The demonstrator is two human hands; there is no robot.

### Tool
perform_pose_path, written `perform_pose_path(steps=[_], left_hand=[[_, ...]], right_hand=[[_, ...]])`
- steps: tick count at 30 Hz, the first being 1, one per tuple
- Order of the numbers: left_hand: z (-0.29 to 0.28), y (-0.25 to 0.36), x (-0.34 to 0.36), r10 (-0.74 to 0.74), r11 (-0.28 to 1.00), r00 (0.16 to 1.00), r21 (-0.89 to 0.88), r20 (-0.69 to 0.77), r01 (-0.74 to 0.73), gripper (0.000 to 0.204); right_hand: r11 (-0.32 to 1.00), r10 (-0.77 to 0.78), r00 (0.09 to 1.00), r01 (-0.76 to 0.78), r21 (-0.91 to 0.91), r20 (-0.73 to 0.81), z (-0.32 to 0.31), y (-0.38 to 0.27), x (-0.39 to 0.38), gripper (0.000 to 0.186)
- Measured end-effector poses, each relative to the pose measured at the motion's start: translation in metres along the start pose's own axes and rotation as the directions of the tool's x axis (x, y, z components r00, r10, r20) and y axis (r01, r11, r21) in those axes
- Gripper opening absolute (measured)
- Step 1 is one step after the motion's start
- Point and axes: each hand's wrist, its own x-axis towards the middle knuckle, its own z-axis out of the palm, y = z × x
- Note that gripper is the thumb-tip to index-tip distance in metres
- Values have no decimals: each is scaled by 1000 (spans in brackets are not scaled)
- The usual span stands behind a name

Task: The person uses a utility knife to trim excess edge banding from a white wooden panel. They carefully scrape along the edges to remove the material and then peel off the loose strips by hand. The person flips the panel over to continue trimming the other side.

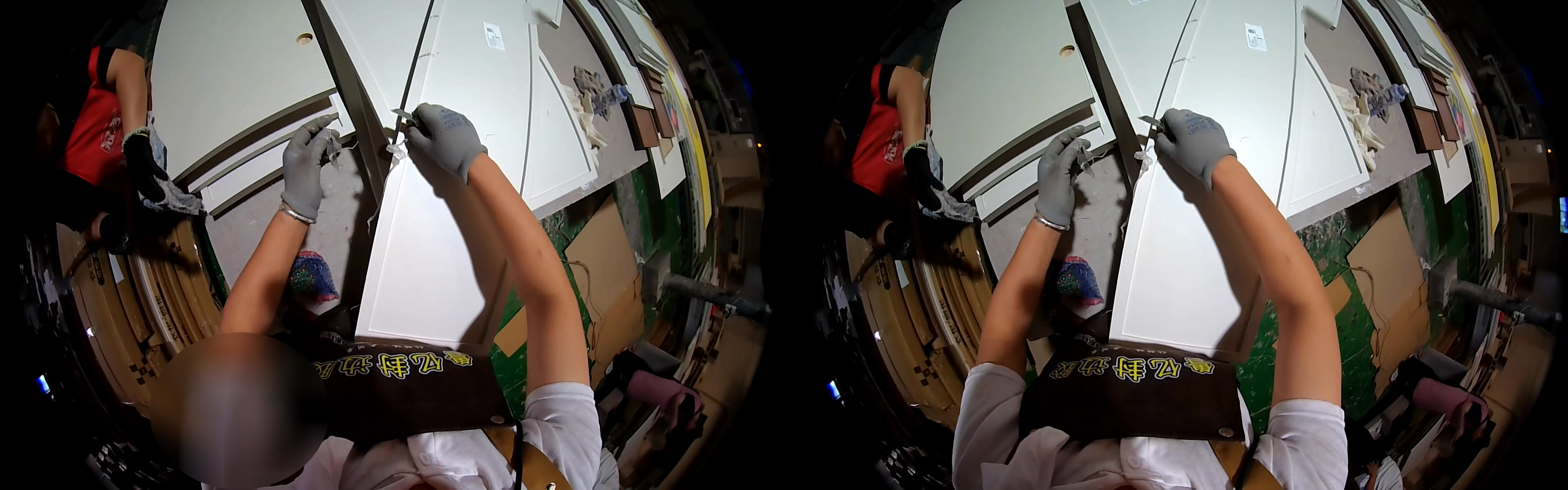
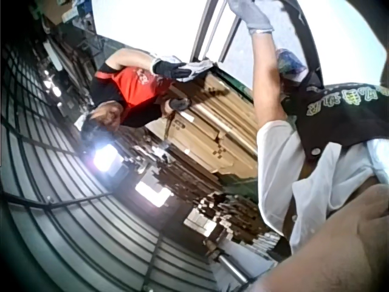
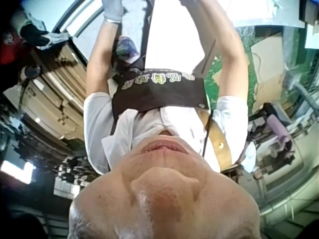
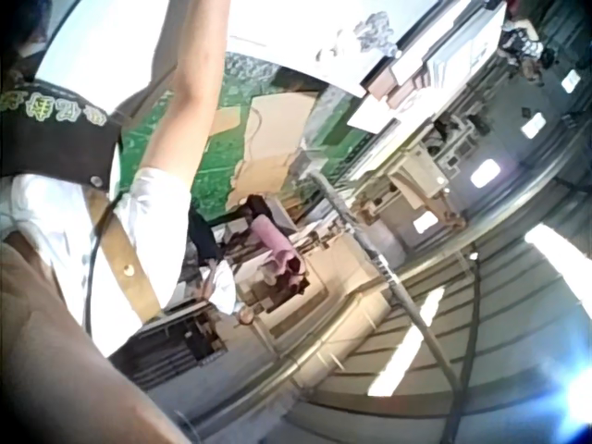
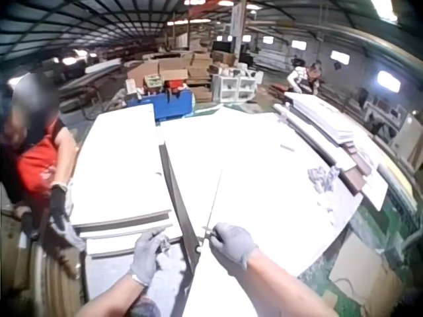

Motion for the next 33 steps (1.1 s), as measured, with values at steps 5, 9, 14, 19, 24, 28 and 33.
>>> perform_pose_path(steps=[5,9,14,19,24,28,33], left_hand=[[19,0,-12,-42,974,982,225,184,-1,44],[46,-12,-18,70,849,956,486,284,-207,40],[40,-8,23,-8,986,999,167,-31,13,20],[40,9,63,262,923,964,277,51,-265,36],[76,14,74,251,434,828,706,501,-559,36],[98,24,99,242,294,812,757,532,-584,23],[90,40,169,180,950,950,205,255,-235,22]], right_hand=[[838,243,959,-132,529,-146,18,8,5,27],[852,244,925,-59,521,-293,17,26,12,28],[577,387,908,-102,810,-161,3,22,7,25],[417,409,904,-66,907,-122,-1,24,1,24],[410,386,914,-49,911,-125,-2,23,-1,24],[380,402,903,-13,925,-153,-3,23,-9,24],[194,534,824,95,976,-187,-2,13,-16,33]])
